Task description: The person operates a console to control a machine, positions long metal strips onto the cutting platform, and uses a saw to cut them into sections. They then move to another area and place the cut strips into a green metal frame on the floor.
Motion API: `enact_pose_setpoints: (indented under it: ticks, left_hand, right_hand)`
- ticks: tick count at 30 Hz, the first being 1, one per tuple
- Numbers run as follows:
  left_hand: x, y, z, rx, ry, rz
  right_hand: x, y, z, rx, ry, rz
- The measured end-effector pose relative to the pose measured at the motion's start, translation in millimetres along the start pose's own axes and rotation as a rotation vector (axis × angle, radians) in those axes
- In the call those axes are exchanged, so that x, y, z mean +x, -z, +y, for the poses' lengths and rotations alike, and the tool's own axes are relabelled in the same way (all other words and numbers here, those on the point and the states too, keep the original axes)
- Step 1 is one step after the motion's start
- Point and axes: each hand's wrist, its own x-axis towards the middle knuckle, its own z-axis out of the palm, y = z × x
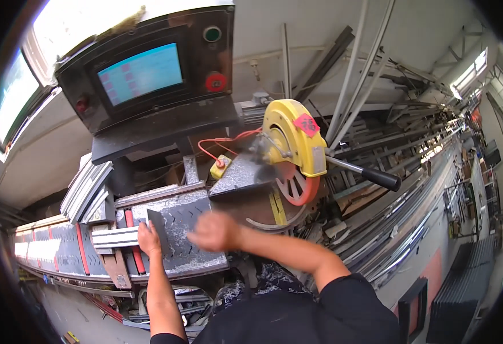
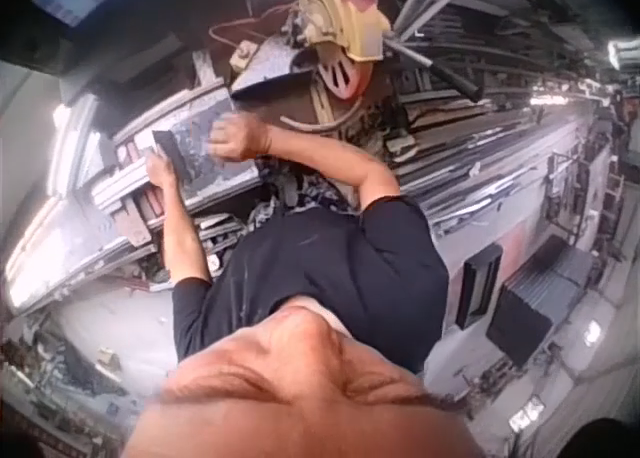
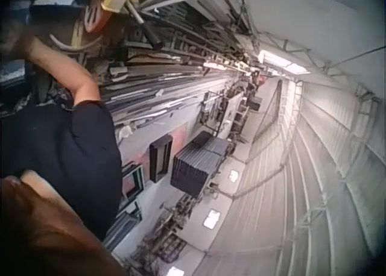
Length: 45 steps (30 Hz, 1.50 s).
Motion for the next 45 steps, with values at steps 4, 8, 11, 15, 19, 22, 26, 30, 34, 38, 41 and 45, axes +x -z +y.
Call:
enact_pose_setpoints:
  ticks: [4,8,11,15,19,22,26,30,34,38,41,45]
  left_hand:
    - [-10,-2,-9,0.217,-0.052,0.152]
    - [-76,17,8,0.112,-0.211,0.190]
    - [-168,17,56,0.031,-0.264,0.115]
    - [-273,18,129,-0.053,-0.215,-0.637]
    - [-309,27,157,-0.376,-0.389,-0.771]
    - [-302,26,155,-0.341,-0.268,-0.660]
    - [-286,22,143,-0.256,-0.155,-0.664]
    - [-280,20,140,-0.317,-0.137,-0.710]
    - [-285,23,141,-0.421,-0.090,-0.688]
    - [-289,29,131,-0.485,-0.054,-0.711]
    - [-288,39,114,-0.490,-0.006,-0.702]
    - [-280,42,98,-0.469,0.054,-0.628]
  right_hand:
    - [-222,39,-82,0.111,-0.467,-0.728]
    - [-368,147,-65,-0.324,-1.332,-0.988]
    - [-422,205,-6,-0.507,-1.504,-0.968]
    - [-486,229,106,-0.609,-1.739,-0.950]
    - [-538,227,199,-0.773,-1.430,-0.883]
    - [-550,228,246,-0.852,-1.382,-0.900]
    - [-533,225,271,-0.788,-1.443,-1.032]
    - [-511,226,267,-0.752,-1.327,-1.131]
    - [-490,220,228,-0.640,-1.047,-1.212]
    - [-452,185,153,-0.443,-0.745,-1.246]
    - [-405,122,90,-0.306,-0.700,-1.193]
    - [-331,-2,55,-0.186,-0.800,-0.975]
